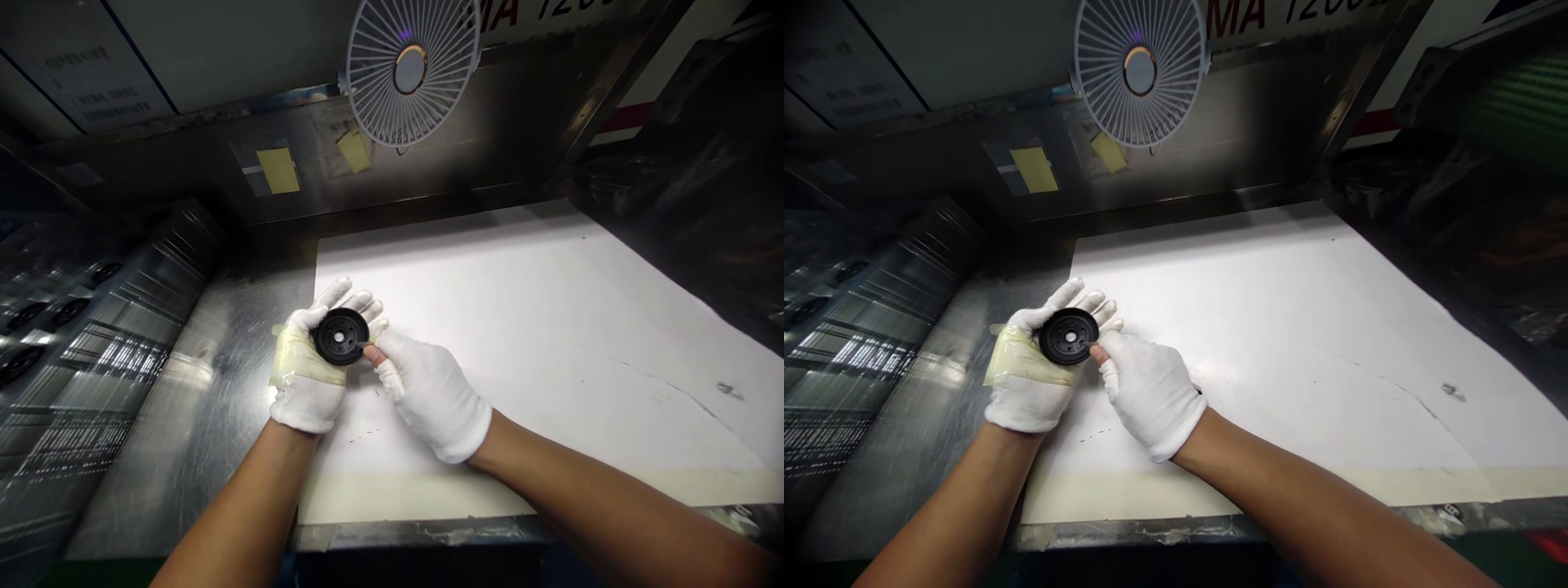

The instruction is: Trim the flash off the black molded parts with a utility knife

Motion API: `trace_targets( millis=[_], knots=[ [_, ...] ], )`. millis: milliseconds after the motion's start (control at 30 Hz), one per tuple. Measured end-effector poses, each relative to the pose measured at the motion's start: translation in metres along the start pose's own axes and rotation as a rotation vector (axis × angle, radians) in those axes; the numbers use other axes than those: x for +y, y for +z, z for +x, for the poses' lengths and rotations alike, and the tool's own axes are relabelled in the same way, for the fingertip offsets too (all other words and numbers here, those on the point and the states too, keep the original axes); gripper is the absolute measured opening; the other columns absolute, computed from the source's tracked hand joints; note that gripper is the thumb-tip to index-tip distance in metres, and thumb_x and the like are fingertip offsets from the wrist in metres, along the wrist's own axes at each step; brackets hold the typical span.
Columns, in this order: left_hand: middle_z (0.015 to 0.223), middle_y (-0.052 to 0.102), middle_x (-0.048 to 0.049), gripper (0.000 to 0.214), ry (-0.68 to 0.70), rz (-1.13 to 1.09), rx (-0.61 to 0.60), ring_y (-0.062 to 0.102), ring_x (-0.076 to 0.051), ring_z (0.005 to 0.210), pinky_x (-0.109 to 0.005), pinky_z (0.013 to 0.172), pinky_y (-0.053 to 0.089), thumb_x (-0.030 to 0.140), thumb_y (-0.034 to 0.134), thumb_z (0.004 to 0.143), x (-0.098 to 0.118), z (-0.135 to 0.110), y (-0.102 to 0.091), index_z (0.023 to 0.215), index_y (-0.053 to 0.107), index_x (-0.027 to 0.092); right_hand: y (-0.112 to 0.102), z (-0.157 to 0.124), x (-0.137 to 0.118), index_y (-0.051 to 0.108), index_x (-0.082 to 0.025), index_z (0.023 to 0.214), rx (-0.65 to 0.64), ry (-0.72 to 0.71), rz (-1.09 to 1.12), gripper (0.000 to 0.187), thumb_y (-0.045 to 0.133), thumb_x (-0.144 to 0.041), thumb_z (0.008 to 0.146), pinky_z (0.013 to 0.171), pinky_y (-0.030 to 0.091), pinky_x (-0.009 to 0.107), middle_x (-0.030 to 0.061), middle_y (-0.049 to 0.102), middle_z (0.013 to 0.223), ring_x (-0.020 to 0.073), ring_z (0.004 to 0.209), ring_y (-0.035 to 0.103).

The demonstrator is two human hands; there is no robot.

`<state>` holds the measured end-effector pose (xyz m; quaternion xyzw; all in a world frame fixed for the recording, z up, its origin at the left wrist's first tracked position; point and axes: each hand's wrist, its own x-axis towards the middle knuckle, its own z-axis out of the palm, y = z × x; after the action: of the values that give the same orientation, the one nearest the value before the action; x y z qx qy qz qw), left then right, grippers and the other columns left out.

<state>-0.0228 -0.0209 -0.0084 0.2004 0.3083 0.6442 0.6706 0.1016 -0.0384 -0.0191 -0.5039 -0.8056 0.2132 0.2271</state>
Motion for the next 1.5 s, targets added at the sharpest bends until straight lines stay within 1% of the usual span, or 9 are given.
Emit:
trace_targets(
  millis=[167, 333, 500, 633, 800, 967, 1100, 1267, 1500],
  knots=[
    [0.073, 0.055, -0.0038, 0.017, 0.021, -0.039, 0.013, 0.056, -0.016, 0.069, -0.034, 0.070, 0.048, 0.020, 0.050, 0.073, 0.002, 0.002, -0.001, 0.087, 0.058, 0.015, -0.003, 0.001, 0.002, 0.053, -0.022, 0.095, -0.007, 0.016, 0.019, 0.022, 0.032, -0.028, 0.094, 0.060, 0.037, 0.024, 0.0005, 0.061, 0.086, 0.0140, 0.071, 0.055],
    [0.069, 0.052, -0.0001, 0.004, 0.111, -0.061, 0.074, 0.053, -0.011, 0.066, -0.029, 0.069, 0.047, 0.020, 0.057, 0.074, -0.001, 0.004, 0.005, 0.076, 0.055, 0.016, 0.004, -0.001, -0.003, 0.054, -0.022, 0.090, -0.019, 0.022, -0.017, 0.023, 0.032, -0.031, 0.093, 0.057, 0.035, 0.024, 0.0001, 0.060, 0.081, 0.0133, 0.066, 0.054],
    [0.073, 0.055, -0.0013, 0.012, 0.181, -0.046, 0.057, 0.056, -0.014, 0.074, -0.035, 0.080, 0.046, 0.016, 0.054, 0.074, -0.002, 0.001, 0.005, 0.086, 0.057, 0.016, 0.008, -0.003, -0.006, 0.052, -0.022, 0.082, 0.020, -0.019, -0.060, 0.022, 0.034, -0.031, 0.093, 0.053, 0.031, 0.024, -0.0021, 0.059, 0.074, 0.0135, 0.060, 0.052],
    [0.088, 0.060, -0.0103, 0.030, -0.003, 0.007, 0.018, 0.058, -0.025, 0.087, -0.046, 0.076, 0.047, 0.021, 0.047, 0.073, 0.002, -0.001, 0.001, 0.101, 0.056, 0.014, 0.003, -0.001, 0.000, 0.051, -0.021, 0.085, 0.014, -0.013, -0.024, 0.022, 0.033, -0.030, 0.093, 0.057, 0.033, 0.024, -0.0006, 0.060, 0.079, 0.0138, 0.065, 0.053],
    [0.071, 0.054, -0.0025, 0.016, 0.038, -0.041, 0.035, 0.055, -0.015, 0.068, -0.034, 0.068, 0.048, 0.019, 0.051, 0.073, 0.003, 0.001, 0.001, 0.087, 0.058, 0.016, 0.001, -0.001, 0.001, 0.051, -0.023, 0.095, 0.016, 0.013, 0.027, 0.020, 0.032, -0.029, 0.094, 0.061, 0.035, 0.024, -0.0009, 0.060, 0.085, 0.0138, 0.071, 0.055],
    [0.069, 0.051, -0.0001, 0.005, 0.142, -0.044, 0.062, 0.053, -0.012, 0.067, -0.028, 0.069, 0.046, 0.020, 0.055, 0.076, -0.001, 0.003, 0.005, 0.080, 0.055, 0.016, 0.006, -0.004, -0.006, 0.050, -0.022, 0.086, 0.014, 0.002, -0.019, 0.018, 0.035, -0.029, 0.092, 0.055, 0.031, 0.024, -0.0021, 0.059, 0.077, 0.0134, 0.063, 0.053],
    [0.072, 0.053, 0.0000, 0.013, 0.170, -0.040, 0.072, 0.054, -0.012, 0.071, -0.031, 0.076, 0.046, 0.016, 0.054, 0.076, -0.001, 0.002, 0.004, 0.088, 0.056, 0.018, 0.008, -0.003, -0.007, 0.049, -0.022, 0.080, 0.012, -0.025, -0.032, 0.020, 0.035, -0.029, 0.092, 0.052, 0.029, 0.024, -0.0029, 0.058, 0.072, 0.0130, 0.059, 0.050],
    [0.086, 0.058, -0.0097, 0.031, 0.015, 0.036, 0.037, 0.057, -0.025, 0.083, -0.045, 0.072, 0.047, 0.022, 0.046, 0.073, 0.001, 0.000, -0.002, 0.102, 0.055, 0.014, 0.004, -0.002, -0.001, 0.050, -0.022, 0.087, 0.006, -0.017, 0.005, 0.019, 0.034, -0.029, 0.093, 0.056, 0.032, 0.024, -0.0009, 0.060, 0.082, 0.0138, 0.066, 0.053],
    [0.069, 0.052, -0.0021, 0.016, 0.127, -0.029, 0.093, 0.054, -0.016, 0.068, -0.035, 0.068, 0.046, 0.017, 0.048, 0.071, 0.000, 0.000, 0.002, 0.085, 0.055, 0.017, 0.004, -0.003, -0.002, 0.051, -0.023, 0.090, 0.010, 0.018, 0.062, 0.016, 0.036, -0.027, 0.092, 0.059, 0.034, 0.023, -0.0020, 0.060, 0.082, 0.0128, 0.066, 0.053]
  ],
)
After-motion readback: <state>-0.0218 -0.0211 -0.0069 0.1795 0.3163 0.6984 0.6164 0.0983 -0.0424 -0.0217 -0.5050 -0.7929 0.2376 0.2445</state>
